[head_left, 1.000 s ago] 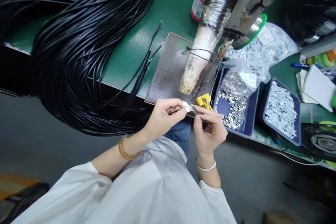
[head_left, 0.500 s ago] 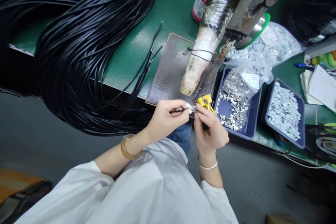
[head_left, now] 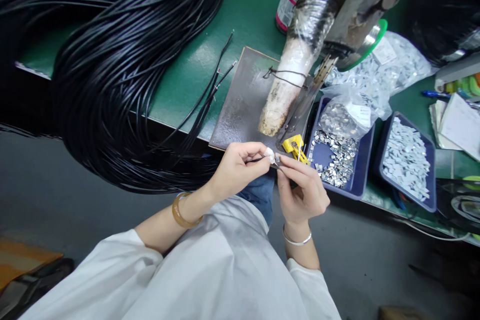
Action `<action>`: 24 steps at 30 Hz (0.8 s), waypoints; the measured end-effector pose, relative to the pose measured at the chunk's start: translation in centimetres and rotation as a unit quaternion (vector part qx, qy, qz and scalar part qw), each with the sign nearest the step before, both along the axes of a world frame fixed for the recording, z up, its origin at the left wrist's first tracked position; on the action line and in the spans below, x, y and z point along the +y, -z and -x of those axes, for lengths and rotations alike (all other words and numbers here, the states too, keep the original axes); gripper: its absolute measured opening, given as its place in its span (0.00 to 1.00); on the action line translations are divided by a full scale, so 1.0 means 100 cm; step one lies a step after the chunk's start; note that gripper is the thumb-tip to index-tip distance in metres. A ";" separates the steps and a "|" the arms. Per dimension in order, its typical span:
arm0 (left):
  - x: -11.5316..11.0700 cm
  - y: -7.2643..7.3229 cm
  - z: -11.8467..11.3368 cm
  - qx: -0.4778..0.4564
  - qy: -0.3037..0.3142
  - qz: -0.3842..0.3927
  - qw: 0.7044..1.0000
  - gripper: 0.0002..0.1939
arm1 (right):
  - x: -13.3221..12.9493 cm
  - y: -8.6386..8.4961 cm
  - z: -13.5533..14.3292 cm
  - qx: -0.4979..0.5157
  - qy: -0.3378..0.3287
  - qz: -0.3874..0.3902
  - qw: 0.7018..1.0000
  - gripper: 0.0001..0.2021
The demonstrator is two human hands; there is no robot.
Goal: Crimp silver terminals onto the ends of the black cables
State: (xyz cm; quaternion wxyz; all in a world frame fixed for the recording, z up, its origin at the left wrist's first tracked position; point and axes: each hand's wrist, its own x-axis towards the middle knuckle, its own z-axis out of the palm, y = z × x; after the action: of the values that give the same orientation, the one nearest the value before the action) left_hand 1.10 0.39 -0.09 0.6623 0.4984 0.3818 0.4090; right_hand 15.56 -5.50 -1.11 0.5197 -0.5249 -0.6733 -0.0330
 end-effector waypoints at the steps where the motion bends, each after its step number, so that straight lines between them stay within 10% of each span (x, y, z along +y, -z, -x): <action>1: 0.001 -0.001 0.000 -0.006 -0.005 0.004 1.000 0.07 | 0.000 0.001 0.000 0.021 -0.005 0.011 1.000 0.13; 6: 0.004 -0.001 0.000 -0.034 -0.019 0.013 0.999 0.06 | 0.003 0.007 -0.002 0.107 -0.015 0.048 0.993 0.09; 24: 0.007 -0.001 -0.002 0.041 -0.044 -0.026 0.998 0.06 | 0.009 0.008 -0.005 -0.075 0.012 -0.011 0.997 0.10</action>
State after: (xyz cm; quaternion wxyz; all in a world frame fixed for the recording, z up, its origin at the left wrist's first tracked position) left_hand 1.32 1.07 0.02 0.6141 0.5144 0.4190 0.4274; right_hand 16.01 -4.59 -1.93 0.4730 -0.5234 -0.7034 -0.0864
